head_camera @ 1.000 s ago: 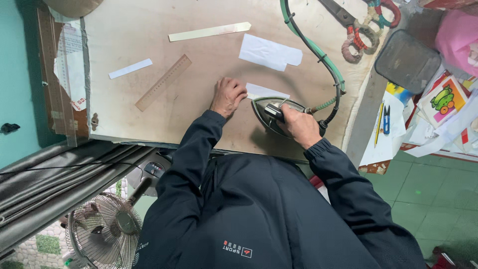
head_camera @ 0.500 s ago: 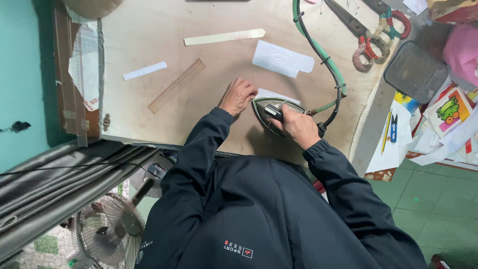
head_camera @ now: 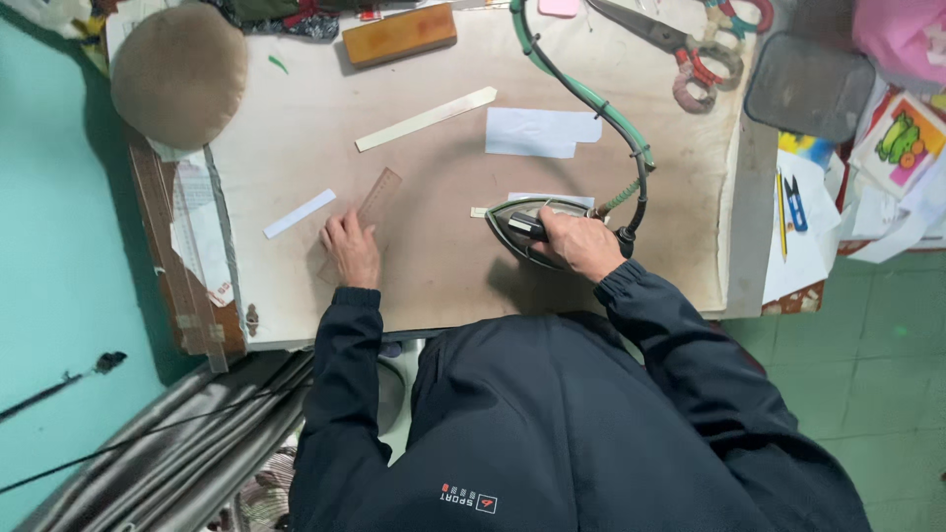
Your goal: The person irons long white fabric strips on a workbench using a steam iron. They repeatedly pick up the strips, fold them, and press them with the iron, occasionally moving other items on the cluttered table.
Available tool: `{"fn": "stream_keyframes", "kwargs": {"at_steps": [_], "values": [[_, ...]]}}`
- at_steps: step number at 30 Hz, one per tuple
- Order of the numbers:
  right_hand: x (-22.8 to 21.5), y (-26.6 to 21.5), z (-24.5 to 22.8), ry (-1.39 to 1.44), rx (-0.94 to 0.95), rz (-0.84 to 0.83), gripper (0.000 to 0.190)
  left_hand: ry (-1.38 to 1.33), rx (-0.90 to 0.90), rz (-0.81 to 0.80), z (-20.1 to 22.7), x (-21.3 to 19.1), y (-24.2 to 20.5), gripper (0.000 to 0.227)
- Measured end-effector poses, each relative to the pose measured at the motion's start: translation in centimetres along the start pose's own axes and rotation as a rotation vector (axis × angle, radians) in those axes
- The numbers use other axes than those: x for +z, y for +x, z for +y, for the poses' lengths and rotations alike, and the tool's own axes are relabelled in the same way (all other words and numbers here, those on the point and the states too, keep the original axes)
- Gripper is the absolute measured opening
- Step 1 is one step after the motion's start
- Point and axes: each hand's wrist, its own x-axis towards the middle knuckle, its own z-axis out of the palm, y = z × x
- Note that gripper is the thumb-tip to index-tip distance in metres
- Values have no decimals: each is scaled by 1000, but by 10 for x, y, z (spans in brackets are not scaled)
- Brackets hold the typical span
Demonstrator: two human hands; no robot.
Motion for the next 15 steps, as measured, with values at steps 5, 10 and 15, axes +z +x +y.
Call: {"fn": "stream_keyframes", "kwargs": {"at_steps": [5,10,15], "values": [[-9,-6,-5,53,-44,1,37,-105,-136,-138,5,-6,8,35],[-8,-4,-2,57,-37,-11,33,-224,-248,-249,6,-14,12,41],[2,-9,3,58,-3,25,36,-378,-144,-250,13,1,7,25]]}}
